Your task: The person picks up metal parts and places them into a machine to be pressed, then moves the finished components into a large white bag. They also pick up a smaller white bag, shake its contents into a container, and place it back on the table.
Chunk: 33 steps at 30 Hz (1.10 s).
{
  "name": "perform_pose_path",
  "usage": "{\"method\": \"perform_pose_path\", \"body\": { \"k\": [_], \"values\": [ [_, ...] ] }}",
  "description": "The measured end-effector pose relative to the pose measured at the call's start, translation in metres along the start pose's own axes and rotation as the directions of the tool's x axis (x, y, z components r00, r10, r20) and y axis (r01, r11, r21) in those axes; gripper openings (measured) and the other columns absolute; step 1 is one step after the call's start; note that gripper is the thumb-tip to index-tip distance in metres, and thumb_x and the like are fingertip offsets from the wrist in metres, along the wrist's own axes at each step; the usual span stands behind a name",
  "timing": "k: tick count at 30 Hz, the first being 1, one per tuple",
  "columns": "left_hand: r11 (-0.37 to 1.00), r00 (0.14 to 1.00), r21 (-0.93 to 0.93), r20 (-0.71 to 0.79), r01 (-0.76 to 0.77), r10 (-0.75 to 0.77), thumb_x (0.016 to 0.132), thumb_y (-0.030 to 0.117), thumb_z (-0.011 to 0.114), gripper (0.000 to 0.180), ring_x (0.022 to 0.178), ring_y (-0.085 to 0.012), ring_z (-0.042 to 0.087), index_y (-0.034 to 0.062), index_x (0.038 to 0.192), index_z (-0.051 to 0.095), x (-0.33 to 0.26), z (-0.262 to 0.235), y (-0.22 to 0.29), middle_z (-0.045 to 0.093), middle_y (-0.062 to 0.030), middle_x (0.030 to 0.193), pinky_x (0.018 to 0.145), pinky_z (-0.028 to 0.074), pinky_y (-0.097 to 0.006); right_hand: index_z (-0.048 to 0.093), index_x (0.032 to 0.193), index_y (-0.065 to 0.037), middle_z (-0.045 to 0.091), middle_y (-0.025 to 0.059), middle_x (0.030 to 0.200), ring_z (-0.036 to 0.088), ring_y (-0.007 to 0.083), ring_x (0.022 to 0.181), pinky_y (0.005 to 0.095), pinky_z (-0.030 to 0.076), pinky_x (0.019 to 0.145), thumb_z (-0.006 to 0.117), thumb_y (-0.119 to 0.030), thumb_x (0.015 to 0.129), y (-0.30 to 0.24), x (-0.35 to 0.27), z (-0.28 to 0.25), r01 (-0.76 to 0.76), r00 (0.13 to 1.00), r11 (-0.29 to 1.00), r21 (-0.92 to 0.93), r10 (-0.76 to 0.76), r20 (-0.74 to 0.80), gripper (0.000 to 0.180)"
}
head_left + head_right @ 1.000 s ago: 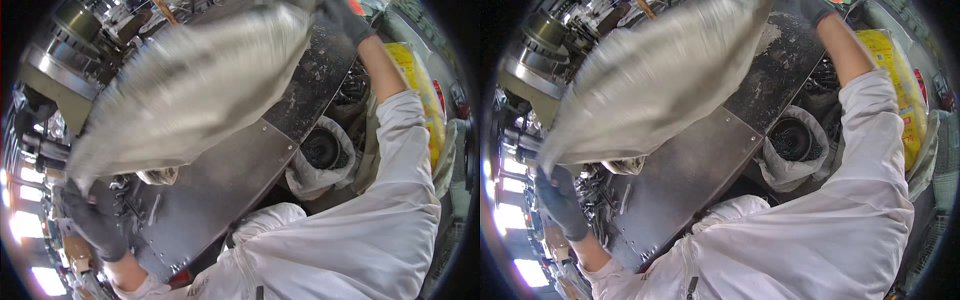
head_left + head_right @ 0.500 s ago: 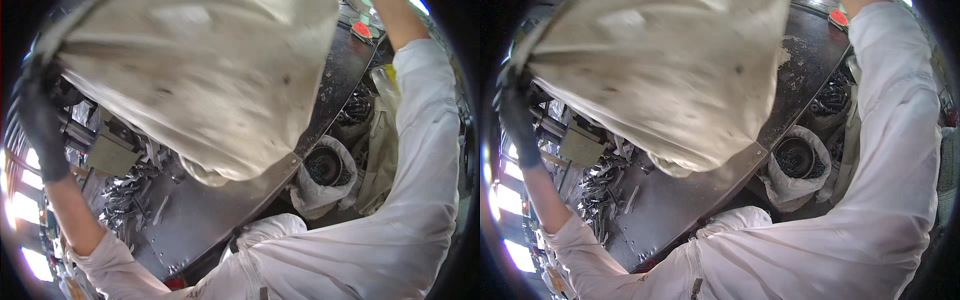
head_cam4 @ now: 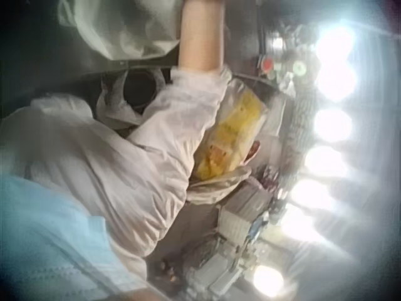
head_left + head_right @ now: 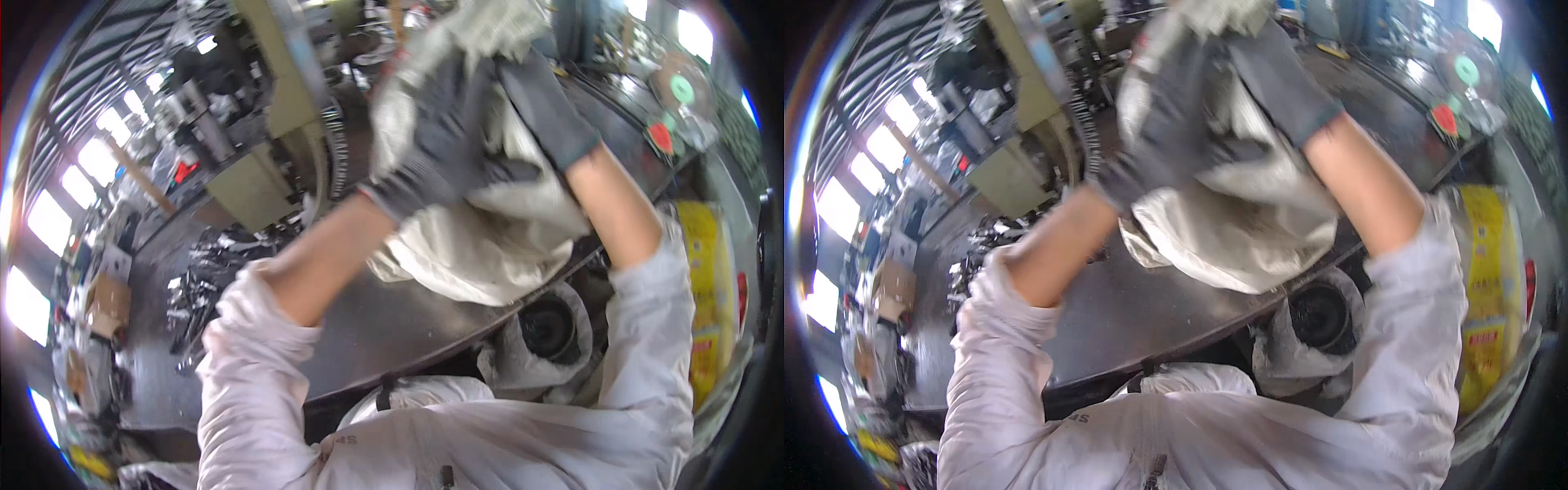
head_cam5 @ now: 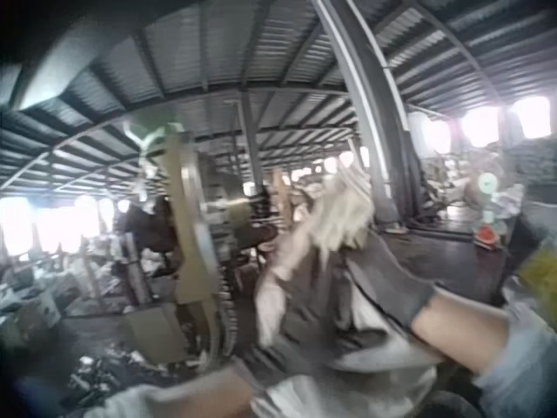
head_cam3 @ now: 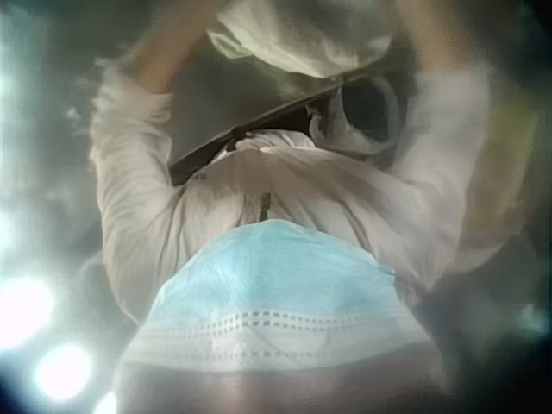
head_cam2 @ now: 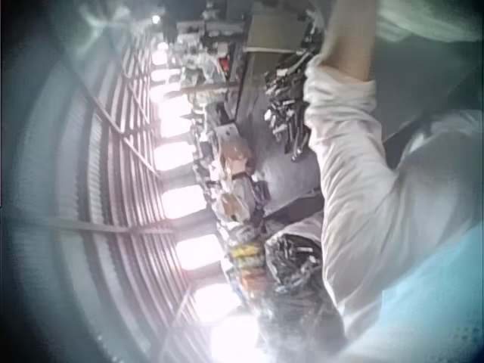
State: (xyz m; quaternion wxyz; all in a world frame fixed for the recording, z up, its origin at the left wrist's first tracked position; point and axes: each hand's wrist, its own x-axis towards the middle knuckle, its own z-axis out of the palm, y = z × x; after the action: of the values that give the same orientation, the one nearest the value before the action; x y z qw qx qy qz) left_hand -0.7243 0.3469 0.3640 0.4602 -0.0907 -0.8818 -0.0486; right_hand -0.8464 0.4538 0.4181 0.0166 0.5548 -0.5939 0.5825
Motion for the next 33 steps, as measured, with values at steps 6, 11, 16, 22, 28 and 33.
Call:
{"method": "perform_pose_path", "body": {
  "k": [6, 11, 16, 22, 28, 33],
  "values": [
    [0.729, 0.855, -0.461, 0.156, 0.506, -0.494, 0.083, 0.024, 0.079, 0.090, 0.124, -0.0332, 0.057, -0.0055, 0.152, 0.030, -0.021, 0.000, -0.006, 0.051, -0.0227, 0.143, 0.100, 0.050, -0.042, 0.047, 0.149, 0.001, 0.058, 0.0125, 0.141, 0.056, 0.0231, 0.131, 0.0347, 0.047, 0.108, 0.065, -0.010, 0.095, 0.043, -0.039, -0.074, 0.033, 0.913, 0.986, 0.161, -0.095, 0.398, 0.058],
    [0.426, 0.977, -0.904, 0.077, -0.016, 0.200, 0.101, 0.012, 0.061, 0.017, 0.093, -0.0157, 0.068, -0.0015, 0.093, 0.069, -0.028, 0.033, -0.102, 0.071, -0.0067, 0.102, 0.078, 0.054, -0.028, 0.030, 0.160, -0.005, 0.054, 0.0086, 0.146, 0.053, 0.0186, 0.132, 0.0352, 0.046, 0.112, 0.078, -0.008, 0.088, 0.044, -0.085, -0.058, -0.404, 0.762, 0.844, 0.353, 0.097, 0.641, 0.087],
    [0.779, 0.842, -0.607, 0.495, 0.158, 0.215, 0.087, 0.025, 0.071, 0.028, 0.102, -0.0307, 0.067, 0.0042, 0.106, 0.069, 0.035, 0.060, -0.069, 0.070, -0.0155, 0.104, 0.096, 0.052, -0.038, 0.034, 0.159, -0.007, 0.046, 0.0085, 0.156, 0.047, 0.0218, 0.140, 0.0396, 0.038, 0.119, 0.065, -0.024, 0.102, 0.137, -0.148, 0.015, -0.420, 0.850, 0.779, 0.466, 0.158, 0.502, 0.067],
    [0.917, 0.943, 0.344, -0.321, 0.204, -0.089, 0.087, 0.030, 0.073, 0.060, 0.118, -0.0340, 0.063, -0.0052, 0.132, 0.057, -0.028, 0.045, -0.009, 0.063, -0.0232, 0.128, 0.100, 0.051, -0.044, 0.047, 0.151, -0.008, 0.056, 0.0120, 0.148, 0.056, 0.0277, 0.133, 0.0426, 0.045, 0.115, 0.036, -0.057, 0.109, 0.179, -0.080, -0.011, -0.560, 0.800, 0.237, 0.794, 0.405, 0.444, 0.065],
    [0.932, 0.878, 0.025, 0.347, -0.362, 0.331, 0.099, 0.024, 0.049, 0.037, 0.150, -0.0367, 0.036, 0.0071, 0.131, 0.057, -0.116, 0.123, 0.067, 0.047, -0.0188, 0.156, 0.126, 0.025, -0.057, 0.059, 0.139, -0.008, 0.066, 0.0135, 0.132, 0.068, 0.0287, 0.112, 0.0439, 0.056, 0.100, 0.047, -0.043, 0.107, 0.148, 0.005, 0.000, -0.452, 0.872, 0.224, 0.863, 0.315, 0.375, 0.049],
    [0.914, 0.822, 0.185, 0.525, -0.362, 0.219, 0.098, 0.020, 0.049, 0.038, 0.153, -0.0377, 0.032, 0.0082, 0.134, 0.052, -0.105, 0.188, 0.063, 0.039, -0.0190, 0.162, 0.128, 0.023, -0.058, 0.061, 0.132, -0.007, 0.066, 0.0138, 0.123, 0.068, 0.0270, 0.107, 0.0404, 0.057, 0.095, 0.049, -0.038, 0.107, 0.100, 0.133, 0.029, -0.335, 0.941, 0.470, 0.817, 0.208, 0.266, 0.042]
  ]
}}
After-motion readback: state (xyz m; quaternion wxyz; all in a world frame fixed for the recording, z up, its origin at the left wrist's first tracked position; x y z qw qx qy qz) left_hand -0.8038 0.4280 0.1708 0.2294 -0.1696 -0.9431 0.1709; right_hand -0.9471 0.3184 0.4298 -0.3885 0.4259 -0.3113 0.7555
